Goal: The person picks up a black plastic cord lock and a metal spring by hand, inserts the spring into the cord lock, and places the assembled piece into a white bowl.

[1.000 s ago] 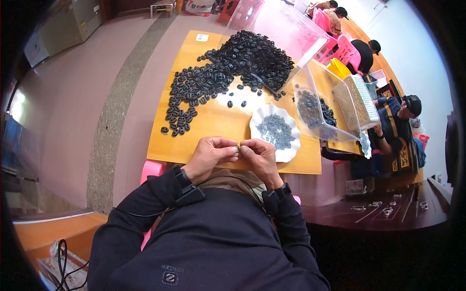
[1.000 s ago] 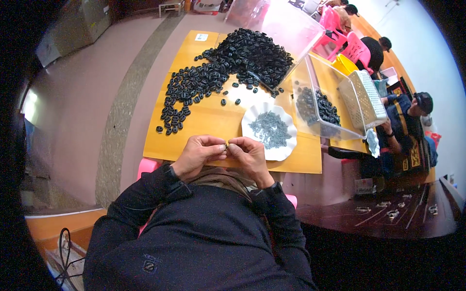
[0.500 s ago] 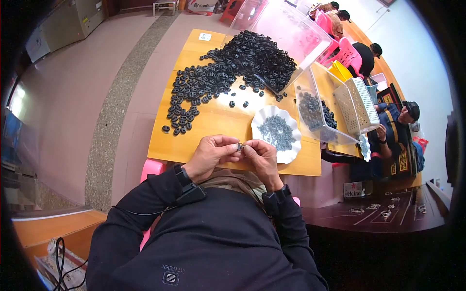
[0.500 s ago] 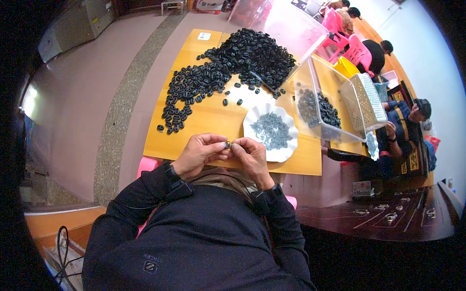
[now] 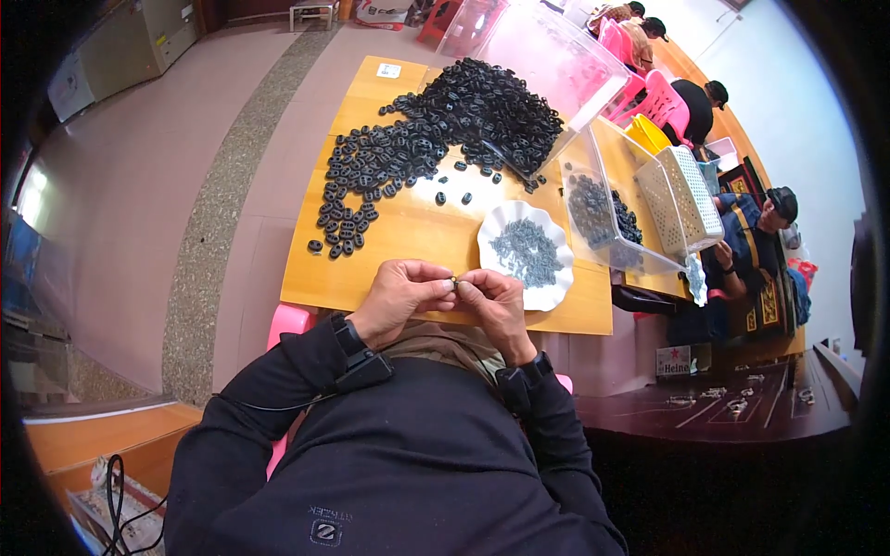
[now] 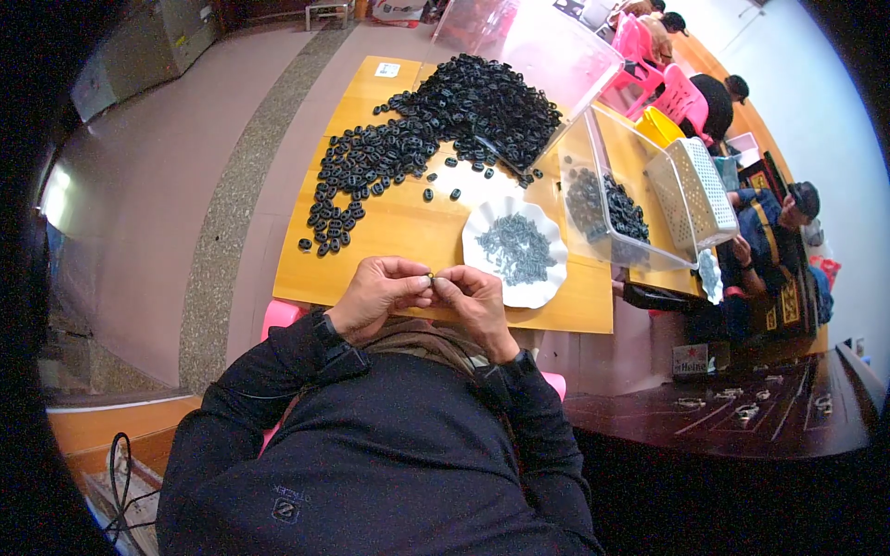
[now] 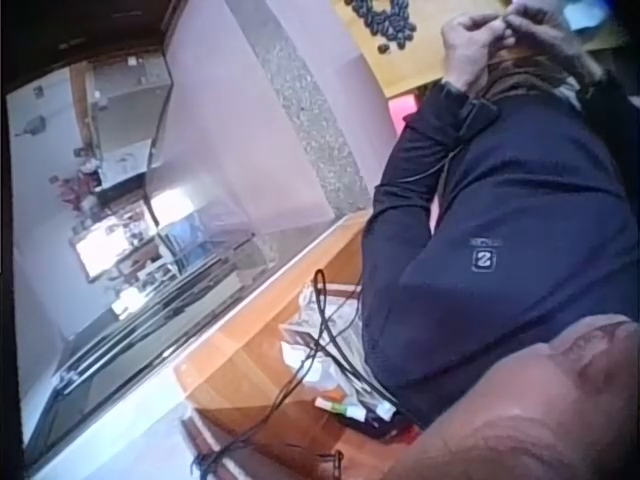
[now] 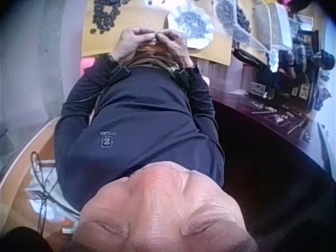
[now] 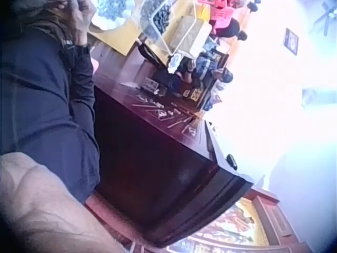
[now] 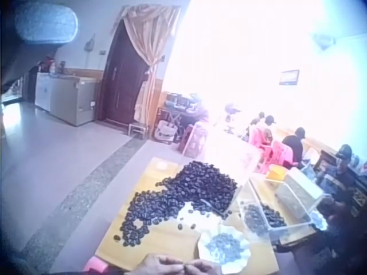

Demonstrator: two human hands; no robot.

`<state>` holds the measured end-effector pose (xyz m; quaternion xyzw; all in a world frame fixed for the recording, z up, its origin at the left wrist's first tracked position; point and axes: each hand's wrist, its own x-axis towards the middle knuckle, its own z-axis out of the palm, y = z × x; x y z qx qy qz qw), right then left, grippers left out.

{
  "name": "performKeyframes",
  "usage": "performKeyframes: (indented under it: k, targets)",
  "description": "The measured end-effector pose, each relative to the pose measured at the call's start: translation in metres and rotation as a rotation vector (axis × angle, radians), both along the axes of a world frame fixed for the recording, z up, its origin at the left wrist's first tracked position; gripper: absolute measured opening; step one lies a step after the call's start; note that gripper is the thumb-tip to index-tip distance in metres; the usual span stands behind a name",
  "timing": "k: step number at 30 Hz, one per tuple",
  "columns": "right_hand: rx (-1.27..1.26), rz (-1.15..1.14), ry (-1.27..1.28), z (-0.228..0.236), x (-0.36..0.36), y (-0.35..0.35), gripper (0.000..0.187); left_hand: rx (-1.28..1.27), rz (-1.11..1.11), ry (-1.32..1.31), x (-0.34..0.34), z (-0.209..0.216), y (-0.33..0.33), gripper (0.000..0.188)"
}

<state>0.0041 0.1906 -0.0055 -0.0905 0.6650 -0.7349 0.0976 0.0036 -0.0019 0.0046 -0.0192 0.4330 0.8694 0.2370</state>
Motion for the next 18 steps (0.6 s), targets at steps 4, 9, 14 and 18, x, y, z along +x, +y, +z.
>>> performKeyframes:
  k: [4, 9, 14, 18]
  targets:
    - [0.071, -0.001, 0.049, 0.003, 0.002, -0.001, 0.011, -0.009, -0.008, 0.013, 0.000, -0.001, -0.001, 0.014]
    - [0.084, 0.006, 0.038, 0.004, 0.002, 0.001, 0.011, -0.017, -0.014, 0.022, -0.001, -0.003, -0.001, 0.013]
    - [0.128, 0.017, 0.049, 0.006, 0.001, 0.002, 0.010, -0.020, -0.007, 0.034, 0.000, -0.004, -0.001, 0.014]
    - [0.203, 0.022, 0.071, 0.013, 0.002, 0.001, 0.010, -0.037, -0.024, 0.080, 0.000, -0.007, 0.000, 0.014]
